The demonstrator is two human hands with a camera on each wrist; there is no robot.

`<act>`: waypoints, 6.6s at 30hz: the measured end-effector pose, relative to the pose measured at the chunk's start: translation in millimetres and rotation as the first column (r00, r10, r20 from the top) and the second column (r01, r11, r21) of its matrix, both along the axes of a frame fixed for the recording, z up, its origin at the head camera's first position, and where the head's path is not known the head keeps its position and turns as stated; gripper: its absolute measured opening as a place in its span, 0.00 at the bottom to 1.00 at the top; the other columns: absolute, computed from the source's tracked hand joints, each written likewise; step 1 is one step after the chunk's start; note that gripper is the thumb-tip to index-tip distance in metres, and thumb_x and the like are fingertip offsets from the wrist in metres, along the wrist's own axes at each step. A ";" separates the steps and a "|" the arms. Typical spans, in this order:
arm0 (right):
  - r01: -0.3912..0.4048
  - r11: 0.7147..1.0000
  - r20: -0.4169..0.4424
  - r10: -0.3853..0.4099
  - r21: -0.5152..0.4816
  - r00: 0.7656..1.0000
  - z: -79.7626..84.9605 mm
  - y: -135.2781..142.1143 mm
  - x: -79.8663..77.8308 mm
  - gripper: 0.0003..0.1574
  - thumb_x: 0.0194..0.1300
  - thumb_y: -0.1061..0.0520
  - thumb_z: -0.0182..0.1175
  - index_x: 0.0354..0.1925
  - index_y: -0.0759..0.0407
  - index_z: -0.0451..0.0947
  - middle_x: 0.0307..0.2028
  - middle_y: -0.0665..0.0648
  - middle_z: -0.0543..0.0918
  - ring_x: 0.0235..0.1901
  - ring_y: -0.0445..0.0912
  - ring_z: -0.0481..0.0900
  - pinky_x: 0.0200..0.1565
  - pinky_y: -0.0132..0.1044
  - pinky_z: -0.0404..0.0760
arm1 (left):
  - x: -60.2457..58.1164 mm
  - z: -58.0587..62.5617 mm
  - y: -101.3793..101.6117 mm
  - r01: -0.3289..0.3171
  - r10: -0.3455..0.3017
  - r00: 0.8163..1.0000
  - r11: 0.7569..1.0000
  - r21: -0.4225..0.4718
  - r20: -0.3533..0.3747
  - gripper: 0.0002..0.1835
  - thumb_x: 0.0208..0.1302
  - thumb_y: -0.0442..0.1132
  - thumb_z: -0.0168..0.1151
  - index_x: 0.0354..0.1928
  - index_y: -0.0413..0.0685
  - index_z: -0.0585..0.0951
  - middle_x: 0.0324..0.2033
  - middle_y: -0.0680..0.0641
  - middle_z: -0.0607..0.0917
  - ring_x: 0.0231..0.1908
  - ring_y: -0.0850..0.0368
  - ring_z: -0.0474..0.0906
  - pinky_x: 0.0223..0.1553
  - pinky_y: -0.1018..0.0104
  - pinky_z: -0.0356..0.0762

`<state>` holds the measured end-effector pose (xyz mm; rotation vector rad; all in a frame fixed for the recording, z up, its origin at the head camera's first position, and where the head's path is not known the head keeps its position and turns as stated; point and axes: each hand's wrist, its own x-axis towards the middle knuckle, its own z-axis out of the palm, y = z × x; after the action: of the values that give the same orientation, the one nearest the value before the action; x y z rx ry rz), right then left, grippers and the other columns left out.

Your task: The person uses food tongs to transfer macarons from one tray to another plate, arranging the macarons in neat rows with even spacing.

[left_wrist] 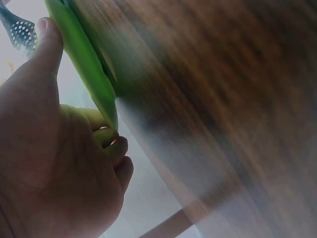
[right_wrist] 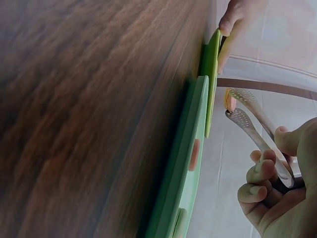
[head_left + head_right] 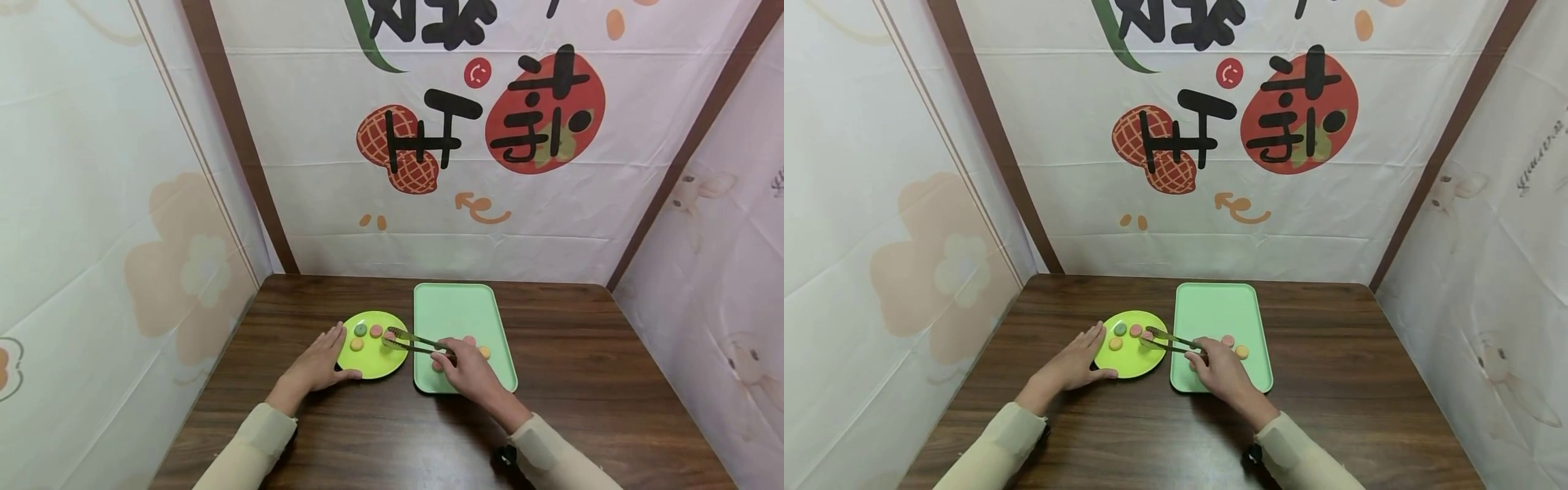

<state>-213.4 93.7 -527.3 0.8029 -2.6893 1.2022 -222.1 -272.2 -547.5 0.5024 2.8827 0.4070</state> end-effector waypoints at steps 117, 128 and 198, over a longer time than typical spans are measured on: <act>0.038 0.999 0.046 -0.038 -0.005 0.998 -3.5 0.3 -10.6 0.10 0.80 0.52 0.64 0.51 0.57 0.85 0.29 0.49 0.91 0.30 0.40 0.86 0.36 0.39 0.84 | -0.2 4.2 0.9 0.008 -0.008 1.000 1.000 0.008 0.009 0.63 0.70 0.72 0.63 0.84 0.30 0.50 0.84 0.30 0.49 0.84 0.35 0.48 0.84 0.42 0.47; 0.104 0.994 -0.019 -0.103 0.019 0.994 -2.6 22.4 -8.4 0.14 0.78 0.53 0.67 0.54 0.60 0.85 0.25 0.42 0.77 0.20 0.35 0.67 0.25 0.33 0.70 | -0.4 3.7 1.6 0.004 -0.004 1.000 1.000 0.016 0.012 0.63 0.70 0.72 0.63 0.84 0.30 0.49 0.84 0.30 0.49 0.84 0.36 0.47 0.84 0.42 0.47; 0.072 0.997 -0.082 -0.071 0.012 0.994 -14.2 104.1 21.5 0.17 0.75 0.56 0.70 0.55 0.67 0.86 0.25 0.38 0.74 0.23 0.31 0.68 0.28 0.31 0.74 | -1.0 5.1 1.7 -0.009 0.009 1.000 1.000 0.006 0.023 0.64 0.69 0.73 0.63 0.84 0.30 0.49 0.84 0.30 0.48 0.84 0.36 0.47 0.84 0.43 0.46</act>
<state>-191.8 197.8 -541.6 0.7341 -2.6406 1.1109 -223.2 -270.5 -542.4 0.4822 2.8638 0.4199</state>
